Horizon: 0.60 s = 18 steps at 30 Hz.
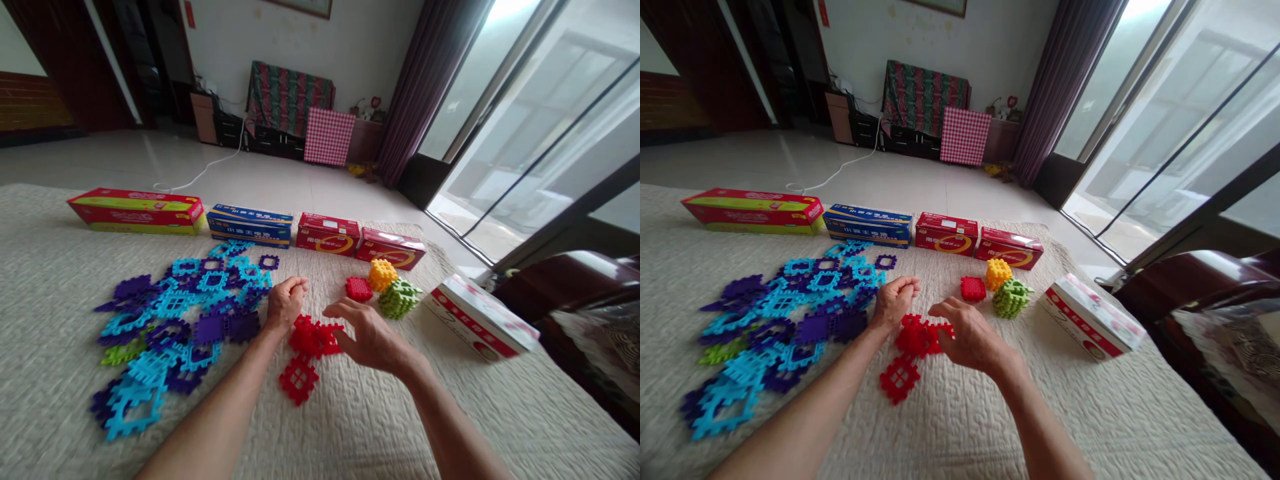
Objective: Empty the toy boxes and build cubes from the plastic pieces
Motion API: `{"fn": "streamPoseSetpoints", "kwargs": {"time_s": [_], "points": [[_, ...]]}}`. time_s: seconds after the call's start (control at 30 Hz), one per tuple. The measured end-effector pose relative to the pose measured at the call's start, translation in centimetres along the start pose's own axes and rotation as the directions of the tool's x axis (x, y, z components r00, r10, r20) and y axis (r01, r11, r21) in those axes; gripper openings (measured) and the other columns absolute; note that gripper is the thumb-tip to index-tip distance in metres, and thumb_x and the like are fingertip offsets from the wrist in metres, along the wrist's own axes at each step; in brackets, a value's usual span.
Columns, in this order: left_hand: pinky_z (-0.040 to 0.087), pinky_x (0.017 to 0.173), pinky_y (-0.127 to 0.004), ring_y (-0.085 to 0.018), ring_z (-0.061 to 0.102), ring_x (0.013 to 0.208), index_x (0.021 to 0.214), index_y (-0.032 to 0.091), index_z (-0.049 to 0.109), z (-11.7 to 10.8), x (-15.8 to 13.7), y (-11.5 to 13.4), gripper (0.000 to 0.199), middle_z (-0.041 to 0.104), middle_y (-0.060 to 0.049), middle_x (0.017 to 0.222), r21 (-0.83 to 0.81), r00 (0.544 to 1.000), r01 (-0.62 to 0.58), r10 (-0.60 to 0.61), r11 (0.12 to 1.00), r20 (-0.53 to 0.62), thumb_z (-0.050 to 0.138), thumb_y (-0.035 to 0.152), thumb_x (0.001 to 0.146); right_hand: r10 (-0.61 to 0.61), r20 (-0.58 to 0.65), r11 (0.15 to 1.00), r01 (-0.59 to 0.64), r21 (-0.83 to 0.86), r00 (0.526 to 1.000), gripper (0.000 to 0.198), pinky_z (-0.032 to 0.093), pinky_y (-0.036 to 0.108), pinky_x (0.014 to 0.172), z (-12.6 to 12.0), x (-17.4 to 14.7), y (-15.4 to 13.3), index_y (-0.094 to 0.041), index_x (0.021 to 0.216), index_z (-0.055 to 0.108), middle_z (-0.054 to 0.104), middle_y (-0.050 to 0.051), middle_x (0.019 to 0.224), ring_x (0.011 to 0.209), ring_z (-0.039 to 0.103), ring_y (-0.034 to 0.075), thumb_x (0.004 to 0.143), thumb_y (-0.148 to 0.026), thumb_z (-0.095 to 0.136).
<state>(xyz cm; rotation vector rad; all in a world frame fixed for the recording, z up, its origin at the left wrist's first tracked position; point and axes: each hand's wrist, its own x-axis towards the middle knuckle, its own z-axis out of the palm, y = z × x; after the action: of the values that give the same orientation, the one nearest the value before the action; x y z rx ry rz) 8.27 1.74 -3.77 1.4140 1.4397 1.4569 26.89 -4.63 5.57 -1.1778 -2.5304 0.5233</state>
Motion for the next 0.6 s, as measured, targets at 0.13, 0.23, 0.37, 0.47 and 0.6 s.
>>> {"fn": "streamPoseSetpoints", "kwargs": {"time_s": [0.13,0.23,0.37,0.47,0.6], "points": [[0.051,0.062,-0.024,-0.015,0.065,0.064,0.086,0.016,0.072,0.0,0.1,0.2,0.029,0.071,-0.003,0.073,-0.044,0.999,0.034,-0.035,0.998,-0.021,0.047,0.024,0.074,-0.017,0.043,0.998,0.015,0.061,0.999,0.029,0.049,0.033,0.085,1.7,0.2,-0.9,-0.022,0.107,0.061,0.061,0.007,0.111,0.097,0.060,0.018,0.079,-0.017,0.059],[0.052,0.062,-0.024,-0.015,0.065,0.063,0.085,0.016,0.072,0.0,0.2,0.1,0.028,0.071,-0.003,0.072,-0.067,0.998,0.053,-0.056,0.996,-0.037,0.048,0.027,0.074,-0.007,0.062,0.998,0.004,0.057,0.998,0.034,0.049,0.034,0.085,2.7,0.2,-1.1,-0.022,0.106,0.060,0.059,0.007,0.113,0.099,0.057,0.020,0.072,-0.022,0.069],[0.053,0.061,-0.024,-0.015,0.065,0.063,0.087,0.016,0.072,0.0,0.2,0.1,0.029,0.071,-0.003,0.071,-0.089,0.996,0.077,-0.081,0.993,-0.038,0.049,0.028,0.073,0.010,0.030,0.999,-0.011,0.042,1.000,0.034,0.048,0.034,0.085,3.6,0.3,-0.9,-0.021,0.102,0.059,0.058,0.007,0.110,0.097,0.055,0.019,0.070,-0.018,0.068],[0.054,0.062,-0.025,-0.015,0.065,0.063,0.087,0.016,0.072,-0.1,0.1,0.2,0.029,0.071,-0.003,0.071,-0.091,0.996,0.078,-0.082,0.993,-0.033,0.049,0.028,0.073,-0.015,0.041,0.997,0.012,0.076,0.999,0.037,0.047,0.033,0.087,3.5,0.2,-0.7,-0.021,0.105,0.060,0.059,0.007,0.111,0.098,0.056,0.019,0.070,-0.017,0.068],[0.053,0.062,-0.025,-0.015,0.065,0.063,0.087,0.016,0.071,-0.1,0.1,0.4,0.028,0.071,-0.003,0.072,-0.082,0.996,0.078,-0.081,0.994,-0.026,0.049,0.027,0.073,-0.038,0.084,0.993,0.028,0.117,0.996,0.037,0.048,0.032,0.089,2.9,0.0,-0.7,-0.021,0.109,0.060,0.059,0.008,0.115,0.101,0.057,0.019,0.072,-0.017,0.065]]}}
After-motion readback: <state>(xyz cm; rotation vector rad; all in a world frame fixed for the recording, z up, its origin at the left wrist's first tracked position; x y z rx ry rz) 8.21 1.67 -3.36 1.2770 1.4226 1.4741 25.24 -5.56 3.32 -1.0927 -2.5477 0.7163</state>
